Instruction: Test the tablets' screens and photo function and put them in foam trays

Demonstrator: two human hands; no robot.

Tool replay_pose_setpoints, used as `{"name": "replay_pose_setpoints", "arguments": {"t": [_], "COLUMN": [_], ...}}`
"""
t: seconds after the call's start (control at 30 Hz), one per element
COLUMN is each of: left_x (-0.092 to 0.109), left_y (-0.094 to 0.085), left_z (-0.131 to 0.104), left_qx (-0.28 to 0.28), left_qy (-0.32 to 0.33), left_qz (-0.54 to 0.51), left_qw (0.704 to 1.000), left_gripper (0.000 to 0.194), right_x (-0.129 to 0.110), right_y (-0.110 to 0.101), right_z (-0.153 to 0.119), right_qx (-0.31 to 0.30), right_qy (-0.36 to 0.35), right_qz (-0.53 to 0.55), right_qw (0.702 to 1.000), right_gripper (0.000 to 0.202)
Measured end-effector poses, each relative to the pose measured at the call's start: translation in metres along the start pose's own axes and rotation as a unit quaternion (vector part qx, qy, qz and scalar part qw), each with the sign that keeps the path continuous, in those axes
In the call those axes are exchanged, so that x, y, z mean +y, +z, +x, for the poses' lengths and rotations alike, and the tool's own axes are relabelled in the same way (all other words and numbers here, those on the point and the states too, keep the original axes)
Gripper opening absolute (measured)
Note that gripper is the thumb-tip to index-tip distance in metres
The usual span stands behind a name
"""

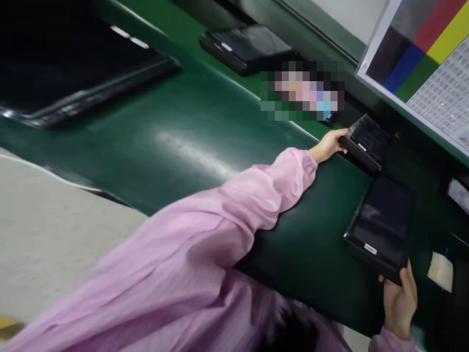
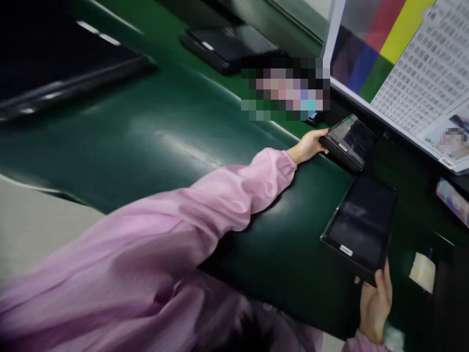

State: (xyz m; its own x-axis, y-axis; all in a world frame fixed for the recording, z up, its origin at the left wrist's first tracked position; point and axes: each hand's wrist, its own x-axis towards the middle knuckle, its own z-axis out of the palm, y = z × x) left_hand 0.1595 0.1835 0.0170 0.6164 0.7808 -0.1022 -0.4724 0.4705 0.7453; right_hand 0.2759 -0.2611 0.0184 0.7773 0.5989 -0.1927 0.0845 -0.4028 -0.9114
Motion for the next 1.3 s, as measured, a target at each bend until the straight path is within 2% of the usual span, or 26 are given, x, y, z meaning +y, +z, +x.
{"name": "replay_pose_setpoints", "arguments": {"t": [0.1,0.17,0.23,0.37,0.43,0.5,0.6,0.7,0.77,0.87,0.97,1.07,1.17,1.23,1.3], "left_x": [0.009,0.016,0.024,0.031,0.029,0.022,0.011,0.01,0.022,0.053,0.085,0.102,0.096,0.082,0.066], "left_y": [-0.011,-0.022,-0.035,-0.061,-0.074,-0.086,-0.101,-0.11,-0.113,-0.109,-0.094,-0.07,-0.039,-0.015,0.007], "left_z": [-0.023,-0.047,-0.077,-0.16,-0.21,-0.261,-0.325,-0.359,-0.364,-0.354,-0.328,-0.291,-0.246,-0.216,-0.188], "left_qx": [0.013,0.019,0.036,0.123,0.181,0.215,0.221,0.212,0.203,0.178,0.162,0.128,0.056,-0.008,-0.065], "left_qy": [0.023,0.038,0.048,0.039,0.012,-0.009,0.001,0.009,0.045,0.12,0.14,0.119,0.119,0.132,0.122], "left_qz": [-0.02,-0.017,-0.002,0.048,0.076,0.097,0.116,0.197,0.289,0.386,0.469,0.558,0.617,0.642,0.683], "left_qw": [0.999,0.999,0.998,0.99,0.98,0.972,0.968,0.957,0.934,0.897,0.857,0.811,0.776,0.755,0.717], "left_gripper": [0.018,0.026,0.041,0.055,0.057,0.062,0.069,0.066,0.062,0.05,0.042,0.045,0.043,0.04,0.043], "right_x": [-0.006,-0.016,-0.028,-0.047,-0.048,-0.044,-0.035,-0.032,-0.035,-0.041,-0.042,-0.04,-0.039,-0.04,-0.042], "right_y": [-0.009,-0.012,-0.01,0.006,0.016,0.023,0.024,0.02,0.018,0.018,0.018,0.02,0.027,0.033,0.038], "right_z": [-0.013,-0.002,0.021,0.086,0.115,0.135,0.143,0.134,0.127,0.124,0.127,0.132,0.134,0.132,0.128], "right_qx": [0.018,0.038,0.066,0.066,0.076,0.101,0.123,0.118,0.115,0.109,0.109,0.103,0.083,0.068,0.05], "right_qy": [0.003,-0.034,-0.057,-0.081,-0.091,-0.093,-0.094,-0.071,-0.06,-0.072,-0.08,-0.085,-0.1,-0.117,-0.123], "right_qz": [0.0,-0.046,-0.079,-0.086,-0.073,-0.059,-0.03,0.021,0.043,0.048,0.055,0.059,0.051,0.045,0.041], "right_qw": [1.0,0.998,0.993,0.991,0.99,0.989,0.988,0.99,0.991,0.99,0.989,0.989,0.99,0.99,0.99], "right_gripper": [0.053,0.049,0.053,0.07,0.077,0.083,0.083,0.082,0.081,0.077,0.067,0.059,0.066,0.073,0.073]}}
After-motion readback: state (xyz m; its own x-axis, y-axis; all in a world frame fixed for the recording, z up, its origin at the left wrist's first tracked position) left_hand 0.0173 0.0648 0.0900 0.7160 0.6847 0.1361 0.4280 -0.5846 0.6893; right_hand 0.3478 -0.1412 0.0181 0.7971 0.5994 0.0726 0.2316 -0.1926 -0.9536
